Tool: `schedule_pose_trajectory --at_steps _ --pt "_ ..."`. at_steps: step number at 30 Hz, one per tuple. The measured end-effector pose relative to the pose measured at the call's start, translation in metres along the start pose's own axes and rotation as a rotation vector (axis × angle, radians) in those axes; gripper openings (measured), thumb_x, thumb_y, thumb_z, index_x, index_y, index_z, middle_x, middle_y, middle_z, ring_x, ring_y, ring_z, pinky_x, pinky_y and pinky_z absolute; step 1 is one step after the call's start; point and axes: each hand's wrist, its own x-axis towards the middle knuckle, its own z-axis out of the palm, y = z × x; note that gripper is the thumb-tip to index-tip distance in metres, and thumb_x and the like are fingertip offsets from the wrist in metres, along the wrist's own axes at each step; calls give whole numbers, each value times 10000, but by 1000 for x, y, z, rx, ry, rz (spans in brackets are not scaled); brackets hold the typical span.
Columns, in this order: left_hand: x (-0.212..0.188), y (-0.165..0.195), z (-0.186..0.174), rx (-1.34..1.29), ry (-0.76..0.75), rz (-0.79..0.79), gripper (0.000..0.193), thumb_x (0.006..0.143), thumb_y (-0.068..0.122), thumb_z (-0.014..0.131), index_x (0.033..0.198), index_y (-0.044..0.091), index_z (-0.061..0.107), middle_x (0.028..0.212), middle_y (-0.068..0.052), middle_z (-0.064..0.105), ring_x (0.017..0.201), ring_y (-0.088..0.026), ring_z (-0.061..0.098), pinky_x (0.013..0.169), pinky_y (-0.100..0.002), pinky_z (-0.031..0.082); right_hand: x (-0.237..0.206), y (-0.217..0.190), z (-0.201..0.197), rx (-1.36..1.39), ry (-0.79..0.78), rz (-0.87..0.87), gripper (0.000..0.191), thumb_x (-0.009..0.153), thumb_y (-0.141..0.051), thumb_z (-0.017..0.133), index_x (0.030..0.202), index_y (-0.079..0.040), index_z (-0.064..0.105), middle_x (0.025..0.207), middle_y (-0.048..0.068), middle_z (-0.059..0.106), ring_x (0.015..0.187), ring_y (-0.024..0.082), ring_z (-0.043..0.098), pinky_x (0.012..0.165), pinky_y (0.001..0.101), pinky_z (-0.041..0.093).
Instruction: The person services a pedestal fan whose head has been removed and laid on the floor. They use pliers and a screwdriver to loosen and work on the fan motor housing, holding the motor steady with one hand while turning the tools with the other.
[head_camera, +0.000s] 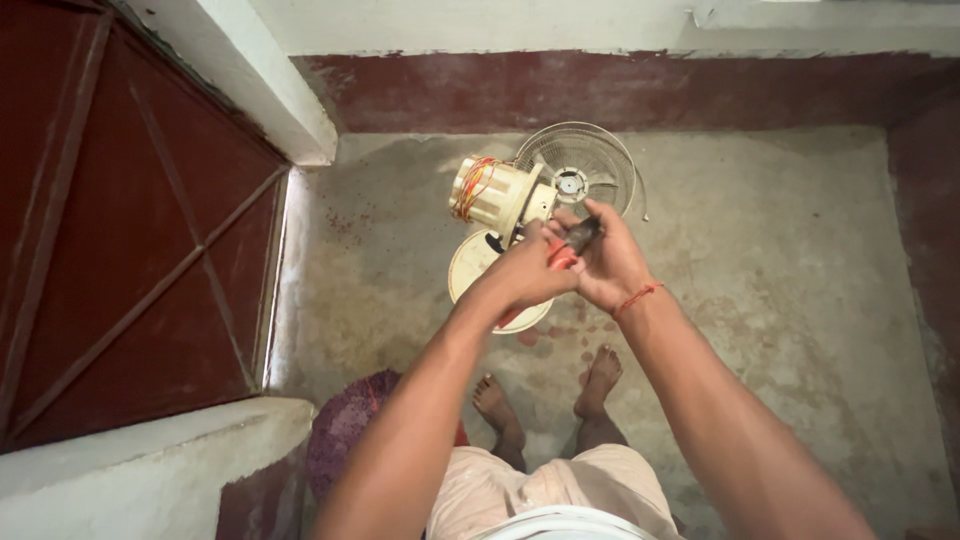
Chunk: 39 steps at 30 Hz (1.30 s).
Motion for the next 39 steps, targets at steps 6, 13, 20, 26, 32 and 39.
schedule_pose_trajectory --at_steps 6,13,20,26,32,39 --pt "-9 -58 10 -528 118 144 541 832 171 662 1331 -5 548 1034 -14 622 861 -144 613 688 -299 565 -5 1 3 4 46 -131 655 1011 -410 486 1387 127 483 1279 231 621 1258 313 601 1120 417 480" --pt "4 -67 16 -764 476 154 164 856 95 692 992 6 669 747 13 598 603 -92 538 558 -293 448 -13 14 1 -94 -140 -192 555 981 -142 399 1476 109 401 1421 220 564 1357 301 551 1158 430 441" --pt "-2 -33 22 -376 509 226 275 848 211 756 1072 62 700 806 -27 732 748 -154 715 696 -326 564 -6 31 4 -115 -189 -240 541 1076 -287 393 1458 94 440 1321 203 605 1195 294 615 1077 434 491" --pt "-11 -6 16 -98 569 201 294 827 223 764 1056 53 695 905 -135 744 845 -320 727 753 -434 551 -5 32 5 -157 -206 -279 586 1118 -387 386 1432 91 513 1285 154 649 1122 216 624 1053 373 498" --pt "-14 3 14 33 582 172 257 903 252 699 1062 50 714 968 -190 744 918 -396 710 792 -499 535 -8 30 -1 -267 -141 -253 519 1091 -366 394 1359 47 558 1277 106 664 1131 184 635 1033 359 490" --pt "-18 4 15 47 564 189 260 912 254 685 1083 61 712 978 -194 736 921 -407 701 781 -508 535 -9 33 -12 -168 -100 -259 439 1092 -306 430 1327 26 598 1219 66 678 1088 151 628 1055 366 486"
